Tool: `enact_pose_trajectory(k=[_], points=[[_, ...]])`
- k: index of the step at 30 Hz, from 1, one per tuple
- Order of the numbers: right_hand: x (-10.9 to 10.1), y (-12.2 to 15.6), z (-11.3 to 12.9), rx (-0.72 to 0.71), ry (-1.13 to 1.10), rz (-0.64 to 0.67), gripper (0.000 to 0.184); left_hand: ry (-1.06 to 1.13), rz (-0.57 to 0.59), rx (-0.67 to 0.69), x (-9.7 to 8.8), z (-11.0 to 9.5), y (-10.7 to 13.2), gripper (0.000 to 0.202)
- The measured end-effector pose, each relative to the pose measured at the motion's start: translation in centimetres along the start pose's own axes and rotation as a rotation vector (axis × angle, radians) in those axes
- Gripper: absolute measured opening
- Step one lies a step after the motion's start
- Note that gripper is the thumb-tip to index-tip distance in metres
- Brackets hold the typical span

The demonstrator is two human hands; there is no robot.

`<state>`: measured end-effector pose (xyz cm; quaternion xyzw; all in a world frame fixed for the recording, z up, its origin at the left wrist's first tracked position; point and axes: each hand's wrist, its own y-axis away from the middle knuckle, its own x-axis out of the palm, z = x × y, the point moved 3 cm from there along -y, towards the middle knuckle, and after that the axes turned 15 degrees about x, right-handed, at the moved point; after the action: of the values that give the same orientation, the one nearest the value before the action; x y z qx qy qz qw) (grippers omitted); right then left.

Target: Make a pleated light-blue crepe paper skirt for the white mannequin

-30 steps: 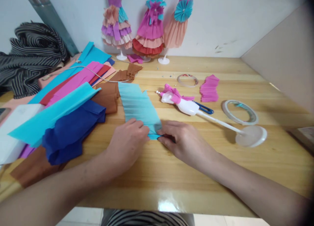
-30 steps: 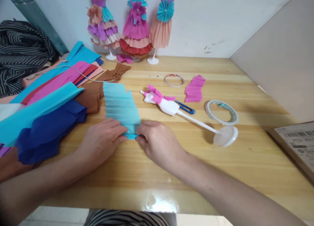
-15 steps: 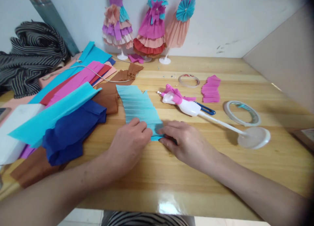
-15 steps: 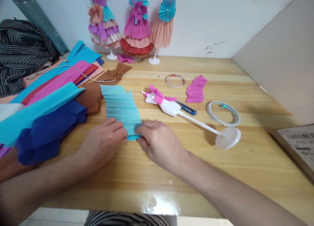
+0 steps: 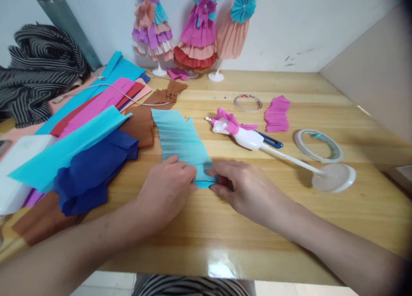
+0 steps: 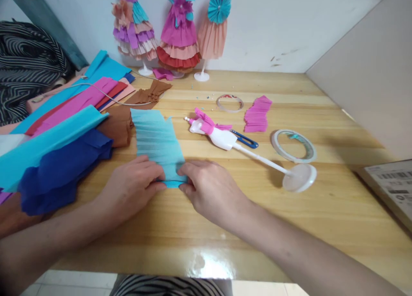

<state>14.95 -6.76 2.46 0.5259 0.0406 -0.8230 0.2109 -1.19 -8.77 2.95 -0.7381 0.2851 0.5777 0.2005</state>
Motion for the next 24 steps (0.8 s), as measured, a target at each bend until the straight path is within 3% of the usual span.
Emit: enact_pose_trajectory(k=[5, 11, 17, 24], points=[[0.22, -0.23, -0.23, 0.121, -0.072, 0.082, 0.016, 0.060, 0.011, -0.098, -0.14, 0.12, -0.16, 0.006], [0.37, -0.16, -0.15, 0.098, -0.093, 0.071, 0.008, 0.030, -0.002, -0.040, -0.02, -0.02, -0.18, 0.007], [0.40, 0.12, 0.17, -0.062, -0.103, -0.041, 0.013, -0.092, -0.107, 0.113, 0.33, -0.32, -0.01, 0.014], [-0.41, 0.23, 0.39, -0.240, -0.063, -0.284, 0.012, -0.266, -0.368, 0.231, -0.42, -0.73, 0.20, 0.019]])
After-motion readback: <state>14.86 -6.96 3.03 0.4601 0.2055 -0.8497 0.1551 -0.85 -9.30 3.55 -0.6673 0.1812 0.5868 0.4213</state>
